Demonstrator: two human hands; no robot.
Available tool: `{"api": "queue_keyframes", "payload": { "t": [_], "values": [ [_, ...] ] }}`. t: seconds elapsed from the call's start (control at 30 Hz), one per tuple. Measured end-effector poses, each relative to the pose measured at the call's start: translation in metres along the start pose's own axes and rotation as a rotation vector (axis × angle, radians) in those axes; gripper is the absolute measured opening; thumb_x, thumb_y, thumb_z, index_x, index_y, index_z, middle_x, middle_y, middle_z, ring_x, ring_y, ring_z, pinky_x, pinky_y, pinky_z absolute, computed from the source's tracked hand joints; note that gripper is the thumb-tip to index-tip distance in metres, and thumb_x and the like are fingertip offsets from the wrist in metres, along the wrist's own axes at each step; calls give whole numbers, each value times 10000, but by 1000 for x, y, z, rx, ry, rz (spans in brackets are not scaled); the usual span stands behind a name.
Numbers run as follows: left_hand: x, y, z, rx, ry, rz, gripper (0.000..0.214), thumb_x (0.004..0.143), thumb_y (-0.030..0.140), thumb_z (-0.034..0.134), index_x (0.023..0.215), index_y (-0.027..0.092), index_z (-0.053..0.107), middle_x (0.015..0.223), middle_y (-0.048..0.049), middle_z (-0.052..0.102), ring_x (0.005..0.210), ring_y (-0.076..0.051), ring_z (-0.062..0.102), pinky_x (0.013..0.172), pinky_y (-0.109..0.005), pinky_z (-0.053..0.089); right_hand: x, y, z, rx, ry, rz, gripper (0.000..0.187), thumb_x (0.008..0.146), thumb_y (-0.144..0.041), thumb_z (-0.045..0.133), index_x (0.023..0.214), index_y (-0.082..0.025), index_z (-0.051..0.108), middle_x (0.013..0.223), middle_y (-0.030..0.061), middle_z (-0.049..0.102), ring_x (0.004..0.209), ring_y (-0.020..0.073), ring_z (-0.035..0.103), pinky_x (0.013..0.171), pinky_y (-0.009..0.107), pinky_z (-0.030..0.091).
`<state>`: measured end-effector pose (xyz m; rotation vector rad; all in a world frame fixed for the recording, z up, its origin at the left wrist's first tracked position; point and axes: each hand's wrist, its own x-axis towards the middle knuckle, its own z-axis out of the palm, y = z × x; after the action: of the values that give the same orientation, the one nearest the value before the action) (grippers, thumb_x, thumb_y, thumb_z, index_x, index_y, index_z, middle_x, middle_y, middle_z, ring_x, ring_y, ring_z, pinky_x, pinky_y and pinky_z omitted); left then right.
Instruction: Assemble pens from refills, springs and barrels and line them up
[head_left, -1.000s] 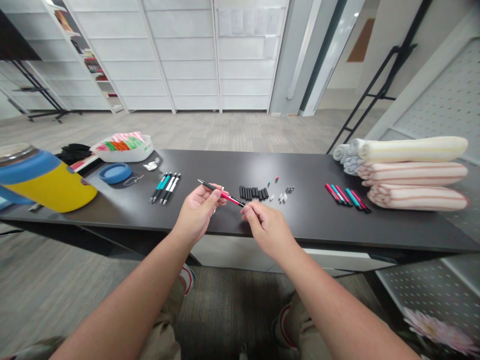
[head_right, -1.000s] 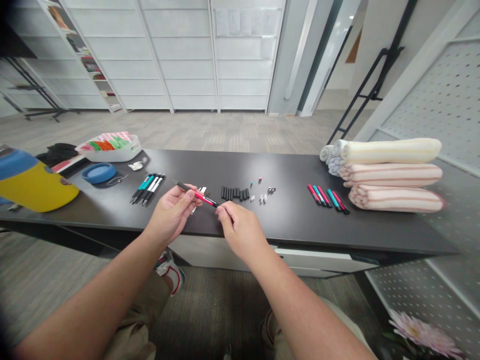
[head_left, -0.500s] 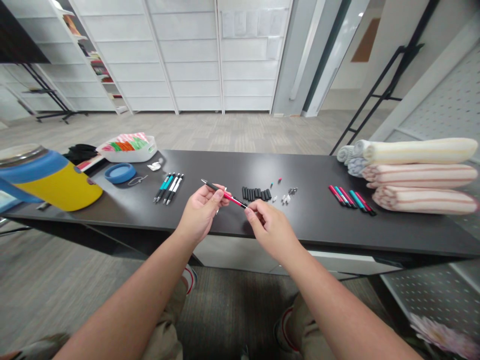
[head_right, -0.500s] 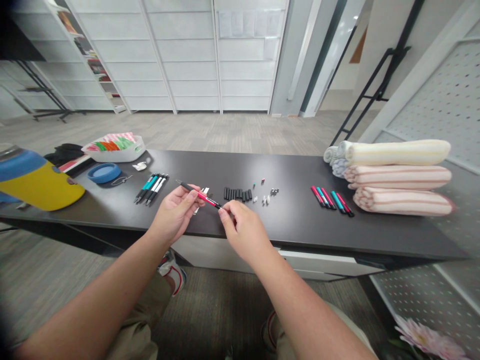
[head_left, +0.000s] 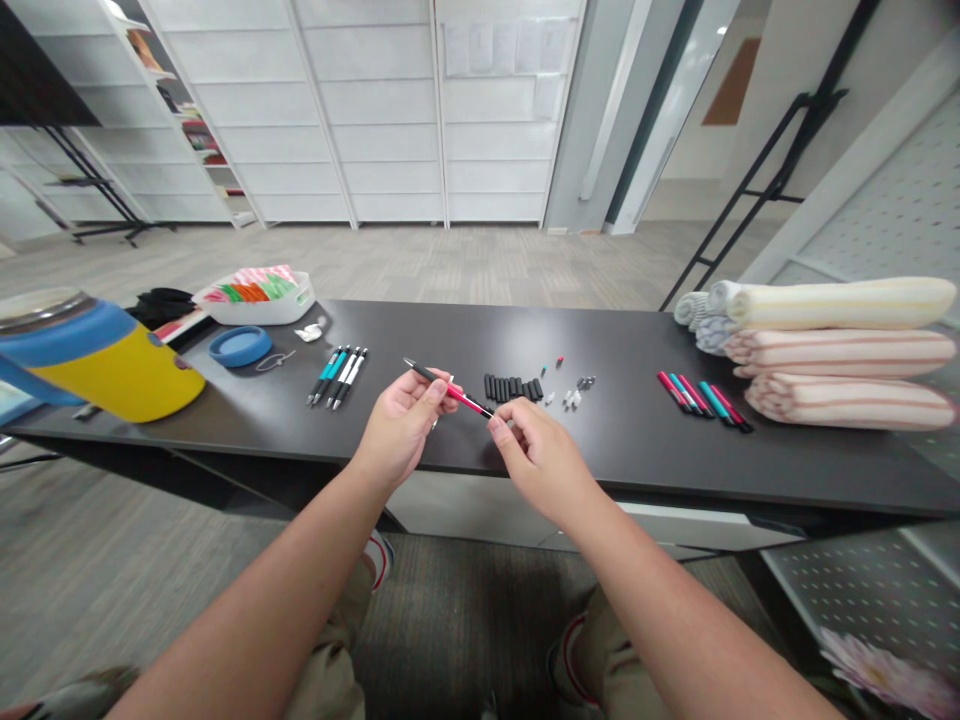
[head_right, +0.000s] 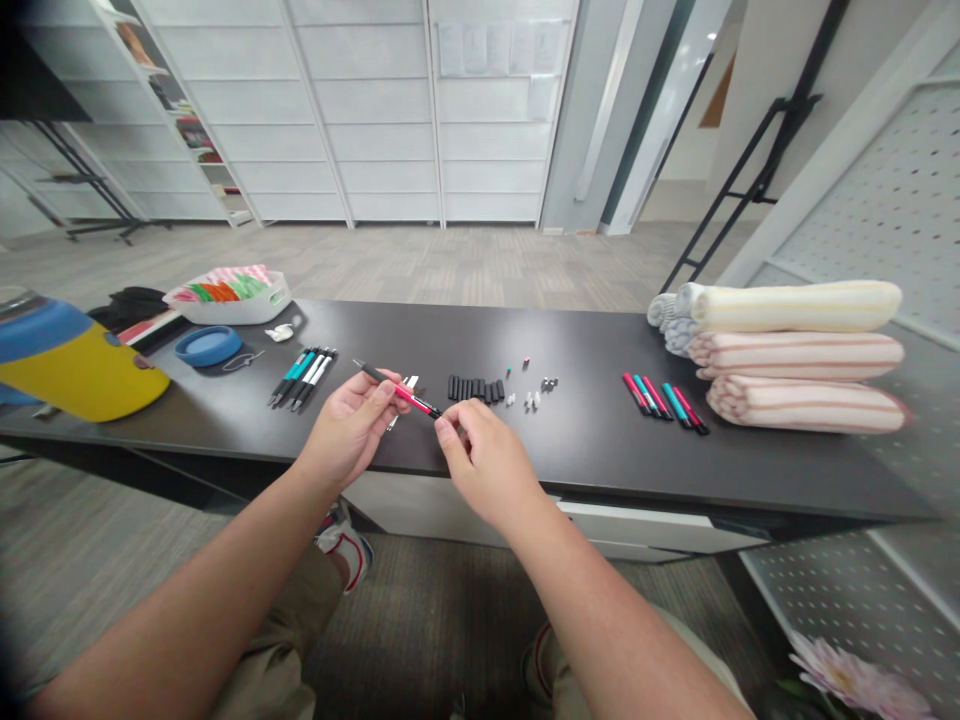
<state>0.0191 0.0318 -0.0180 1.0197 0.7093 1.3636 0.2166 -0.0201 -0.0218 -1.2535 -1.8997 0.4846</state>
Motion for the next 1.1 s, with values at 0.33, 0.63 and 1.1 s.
{"api": "queue_keyframes", "payload": {
  "t": [0.33, 0.63, 1.1],
  "values": [
    [-1, 1, 0, 0, -22, 4, 281, 832, 336, 871, 1000, 156, 736, 900, -41, 743, 788, -121, 679, 808, -261, 551, 2, 1, -2, 66, -24, -13, 323, 1102, -331, 414, 884, -240, 635, 917, 33, 649, 877, 195, 624, 788, 317, 451],
    [-1, 1, 2, 15, -10, -3, 446, 835, 360, 867, 1183, 156, 676, 920, -56, 769, 778, -126, 693, 816, -274, 550, 1, 2, 0, 78, -13, 0, 283, 1078, -335, 478, 886, -237, 660, 909, 32, 671, 846, 197, 617, 755, 320, 440],
    [-10, -8, 18, 105, 62, 6, 1098, 811, 353, 898, 1624, 205, 175, 1100, -122, 793, 854, -157, 743, 884, -330, 573, -4, -1, 11, -101, 160, -101, 219, 1065, -256, 512, 906, -213, 656, 881, 44, 672, 769, 187, 599, 724, 316, 439]
  ]
}}
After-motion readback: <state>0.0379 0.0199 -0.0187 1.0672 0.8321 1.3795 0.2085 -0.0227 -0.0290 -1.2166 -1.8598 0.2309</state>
